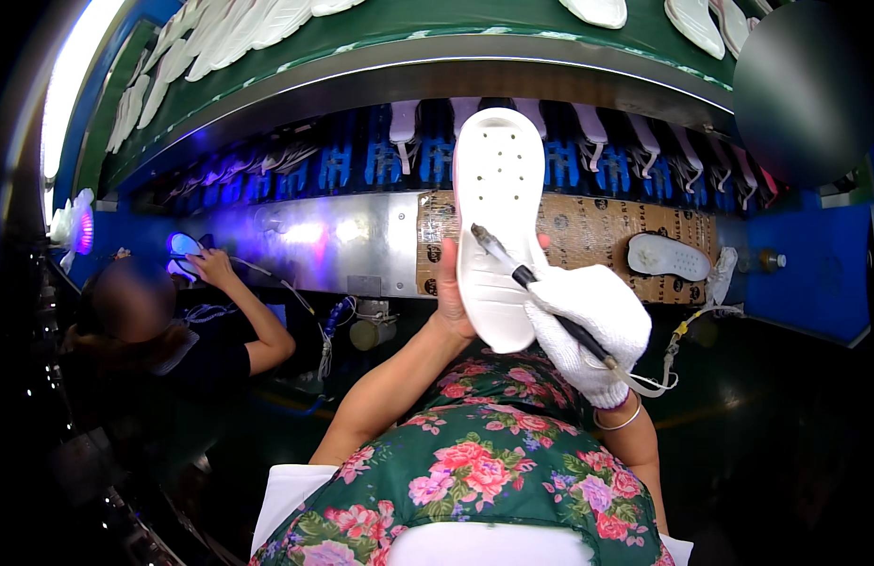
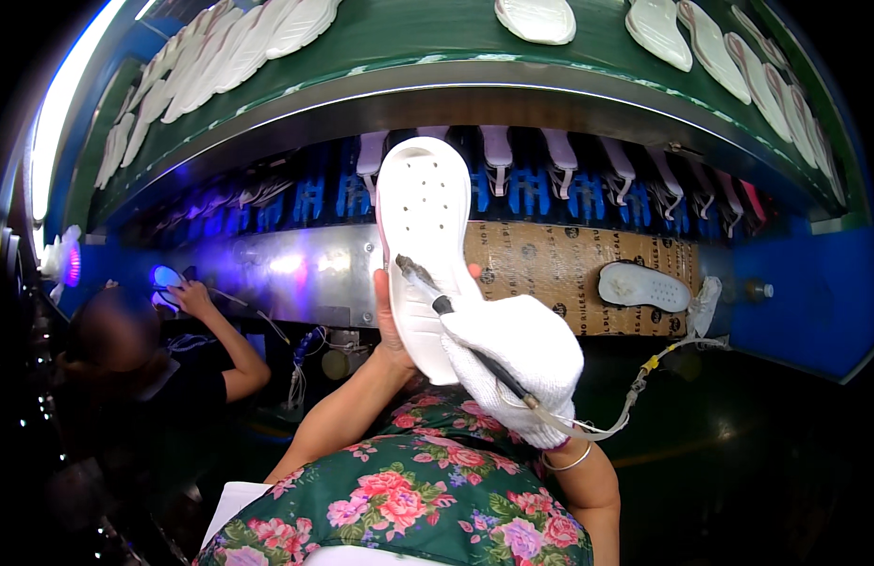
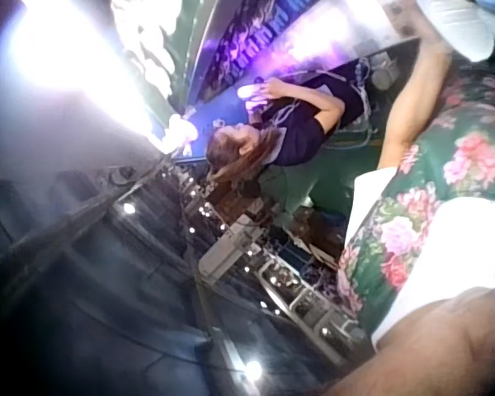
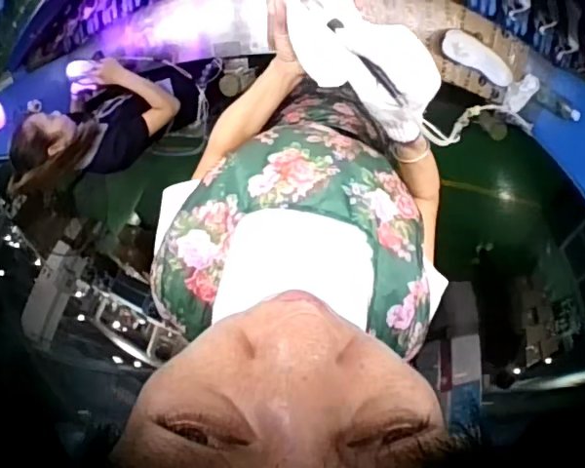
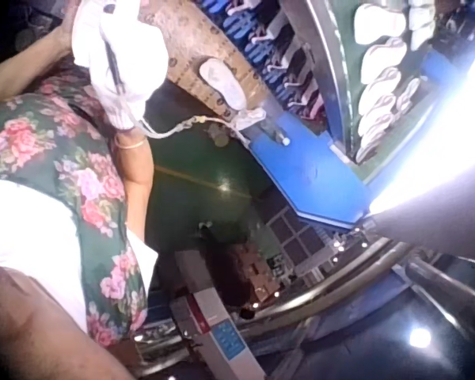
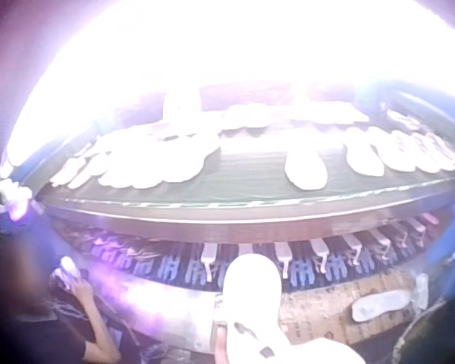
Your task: The person repeatedly retrieves shoe soles from an upper conveyor belt and applies liquid to each sole using a brush applicator.
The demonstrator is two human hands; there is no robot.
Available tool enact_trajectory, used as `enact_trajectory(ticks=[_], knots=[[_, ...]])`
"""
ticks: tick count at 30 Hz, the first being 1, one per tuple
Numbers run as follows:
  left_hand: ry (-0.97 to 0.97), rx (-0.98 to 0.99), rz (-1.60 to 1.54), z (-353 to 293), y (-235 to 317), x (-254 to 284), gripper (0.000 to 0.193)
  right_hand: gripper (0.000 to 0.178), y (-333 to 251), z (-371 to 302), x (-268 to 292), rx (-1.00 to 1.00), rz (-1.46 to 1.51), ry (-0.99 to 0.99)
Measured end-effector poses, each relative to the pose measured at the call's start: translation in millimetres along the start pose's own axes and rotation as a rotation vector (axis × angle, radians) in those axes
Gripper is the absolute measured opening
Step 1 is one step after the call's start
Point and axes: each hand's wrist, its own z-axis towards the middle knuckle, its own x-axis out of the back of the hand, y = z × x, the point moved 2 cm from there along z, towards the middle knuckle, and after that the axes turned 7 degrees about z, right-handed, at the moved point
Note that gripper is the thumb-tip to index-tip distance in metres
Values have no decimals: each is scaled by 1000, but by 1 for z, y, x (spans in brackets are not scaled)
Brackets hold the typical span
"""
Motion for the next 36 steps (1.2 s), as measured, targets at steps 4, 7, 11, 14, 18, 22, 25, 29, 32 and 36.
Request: enact_trajectory(ticks=[4, 7, 11, 14, 18, 22, 25, 29, 32, 36], knots=[[77, 14, 33, -3, -12, 6, 105, 20, -2, 10, -3, 64, -28, 61], [141, 3, 125, -6, -18, 1, 104, 21, -2, 17, -1, 108, -85, 125], [217, 52, 89, -13, -33, 21, 101, 22, -7, 18, -7, 91, -130, 163], [186, 91, 72, -15, -39, 29, 102, 23, -5, 6, -10, 33, -101, 138], [155, 79, 41, -11, -43, 44, 101, 22, -3, 0, -14, -163, 178, 197], [190, 24, 26, -9, -42, 40, 95, 19, 16, -8, -15, -336, 311, 452], [244, 11, 112, -7, -39, 26, 97, 20, 10, -2, -19, -74, 60, 279], [151, 46, 20, -1, -34, 32, 98, 21, 6, 0, -20, -104, 186, 202], [219, 4, 59, 0, -27, 28, 98, 23, 20, -5, -18, -75, 112, 265], [-79, 44, -194, 6, -28, 30, 97, 27, 10, -9, -29, 77, -70, 99]])
